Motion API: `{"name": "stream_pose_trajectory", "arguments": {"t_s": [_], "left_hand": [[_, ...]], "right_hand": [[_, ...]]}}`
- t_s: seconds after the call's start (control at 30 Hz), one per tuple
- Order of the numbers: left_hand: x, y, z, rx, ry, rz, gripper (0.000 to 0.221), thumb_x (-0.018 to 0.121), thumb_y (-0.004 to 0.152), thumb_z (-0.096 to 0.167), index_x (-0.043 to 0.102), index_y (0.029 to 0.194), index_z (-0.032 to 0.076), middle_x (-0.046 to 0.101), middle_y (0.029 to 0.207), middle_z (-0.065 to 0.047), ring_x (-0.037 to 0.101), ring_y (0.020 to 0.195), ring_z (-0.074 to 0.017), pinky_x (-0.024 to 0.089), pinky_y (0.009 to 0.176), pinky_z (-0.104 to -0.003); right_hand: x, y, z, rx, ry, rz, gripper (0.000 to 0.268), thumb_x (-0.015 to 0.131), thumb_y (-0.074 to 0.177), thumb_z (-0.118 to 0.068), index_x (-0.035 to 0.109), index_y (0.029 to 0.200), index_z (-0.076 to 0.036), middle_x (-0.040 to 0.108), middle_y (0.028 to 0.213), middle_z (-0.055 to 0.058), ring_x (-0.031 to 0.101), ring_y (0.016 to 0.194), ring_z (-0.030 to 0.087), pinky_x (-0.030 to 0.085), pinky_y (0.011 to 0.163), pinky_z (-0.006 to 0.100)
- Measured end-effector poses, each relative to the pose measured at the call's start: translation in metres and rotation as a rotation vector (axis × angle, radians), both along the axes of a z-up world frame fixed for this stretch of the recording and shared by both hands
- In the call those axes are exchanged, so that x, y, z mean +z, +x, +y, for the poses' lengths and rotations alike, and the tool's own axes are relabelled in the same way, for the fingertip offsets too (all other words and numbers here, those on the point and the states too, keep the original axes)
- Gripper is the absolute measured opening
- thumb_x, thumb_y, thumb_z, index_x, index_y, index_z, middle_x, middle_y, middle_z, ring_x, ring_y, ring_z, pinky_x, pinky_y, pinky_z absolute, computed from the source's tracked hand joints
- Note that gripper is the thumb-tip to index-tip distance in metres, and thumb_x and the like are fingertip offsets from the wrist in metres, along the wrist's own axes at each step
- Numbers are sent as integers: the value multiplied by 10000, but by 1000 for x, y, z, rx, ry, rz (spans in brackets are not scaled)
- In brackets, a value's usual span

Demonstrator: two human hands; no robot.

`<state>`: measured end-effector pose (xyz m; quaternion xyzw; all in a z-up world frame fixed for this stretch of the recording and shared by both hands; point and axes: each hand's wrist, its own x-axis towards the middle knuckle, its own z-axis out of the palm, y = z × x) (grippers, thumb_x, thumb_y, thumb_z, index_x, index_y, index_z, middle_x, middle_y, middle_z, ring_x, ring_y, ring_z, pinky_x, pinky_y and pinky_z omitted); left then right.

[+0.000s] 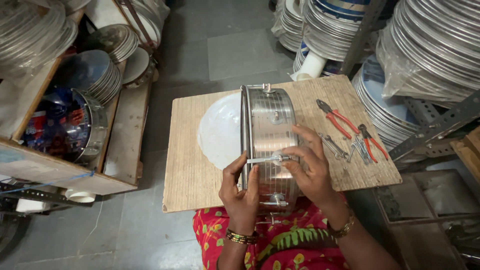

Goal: The person assembles a drum by placing its head on a metal rim and then tightening several nuts onto the threaded posts around the drum's shell using their fingers and a small wrench.

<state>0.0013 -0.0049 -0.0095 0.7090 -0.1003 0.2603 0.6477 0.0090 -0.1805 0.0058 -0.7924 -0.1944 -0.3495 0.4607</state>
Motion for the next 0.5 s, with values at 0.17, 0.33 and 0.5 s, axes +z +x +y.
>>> {"name": "stream_pose_trajectory", "arguments": {"t_s": [0.17, 0.33, 0.5], "left_hand": [[0, 2, -1, -1, 23, -45, 333, 727, 930, -6, 627, 1246, -34, 697, 1256, -175, 680, 1192, -234, 560, 1027, -340], [3, 3, 0, 14, 40, -12, 337, 733, 927, 9, 638, 1247, -35, 710, 1224, -171, 695, 1160, -232, 563, 1000, -339], [2, 4, 0, 8, 2, -8, 348, 727, 931, 7, 632, 1263, -38, 705, 1216, -161, 690, 1151, -222, 560, 1006, -339]], "right_hand": [[-1, 3, -1, -27, -27, -7, 157, 700, 947, -197, 716, 1006, -52, 572, 1407, 142, 452, 1455, 358, 419, 1194, 472], [-5, 6, -1, -39, -39, 0, 125, 675, 980, -167, 712, 1012, -52, 605, 1354, 107, 477, 1437, 339, 424, 1196, 468], [1, 6, -5, -8, -90, 14, 144, 702, 925, -180, 715, 990, -52, 641, 1327, 109, 451, 1434, 352, 376, 1193, 503]]}}
